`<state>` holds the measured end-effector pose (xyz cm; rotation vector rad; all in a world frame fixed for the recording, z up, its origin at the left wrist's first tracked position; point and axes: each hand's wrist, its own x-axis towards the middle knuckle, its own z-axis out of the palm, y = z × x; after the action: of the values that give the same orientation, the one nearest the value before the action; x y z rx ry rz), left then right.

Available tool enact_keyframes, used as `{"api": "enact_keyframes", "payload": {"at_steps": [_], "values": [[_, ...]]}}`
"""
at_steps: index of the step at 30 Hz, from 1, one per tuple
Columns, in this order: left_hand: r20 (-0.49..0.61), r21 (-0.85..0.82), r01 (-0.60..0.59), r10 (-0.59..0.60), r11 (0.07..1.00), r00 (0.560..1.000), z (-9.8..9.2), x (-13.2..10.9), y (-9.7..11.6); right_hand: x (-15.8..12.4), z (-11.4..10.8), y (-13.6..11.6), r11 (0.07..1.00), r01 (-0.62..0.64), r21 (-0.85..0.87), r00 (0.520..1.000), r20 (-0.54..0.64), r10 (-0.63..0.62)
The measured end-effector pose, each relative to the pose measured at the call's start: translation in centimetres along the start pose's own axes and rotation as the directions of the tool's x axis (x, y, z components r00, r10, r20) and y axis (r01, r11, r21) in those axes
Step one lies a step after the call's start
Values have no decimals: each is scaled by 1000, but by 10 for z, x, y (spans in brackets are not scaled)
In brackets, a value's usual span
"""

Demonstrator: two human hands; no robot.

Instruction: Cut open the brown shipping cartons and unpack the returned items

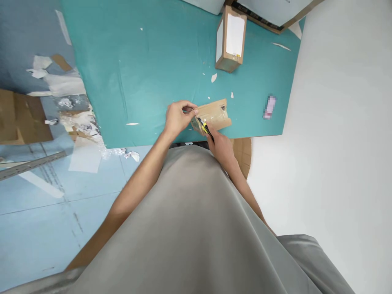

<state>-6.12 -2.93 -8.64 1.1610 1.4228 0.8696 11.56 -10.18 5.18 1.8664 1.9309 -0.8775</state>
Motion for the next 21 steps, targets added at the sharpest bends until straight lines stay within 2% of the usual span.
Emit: {"api": "enact_keyframes", "payload": {"at_steps": [6, 11, 15, 21], "values": [[-52, 20, 2, -1, 1000, 999, 4, -4, 1, -3, -11, -15, 998, -56, -23, 996, 64, 57], [-66, 62, 15, -11, 998, 998, 5, -12, 2, -18, -11, -15, 995, -94, -24, 988, 117, 96], [-89, 85, 18, -10, 996, 996, 8, -16, -1, -26, -8, -12, 996, -74, -43, 989, 125, 79], [-77, 100, 30, -22, 995, 997, 13, -22, 0, -32, -9, -15, 984, -50, -173, 976, 198, 85]]}}
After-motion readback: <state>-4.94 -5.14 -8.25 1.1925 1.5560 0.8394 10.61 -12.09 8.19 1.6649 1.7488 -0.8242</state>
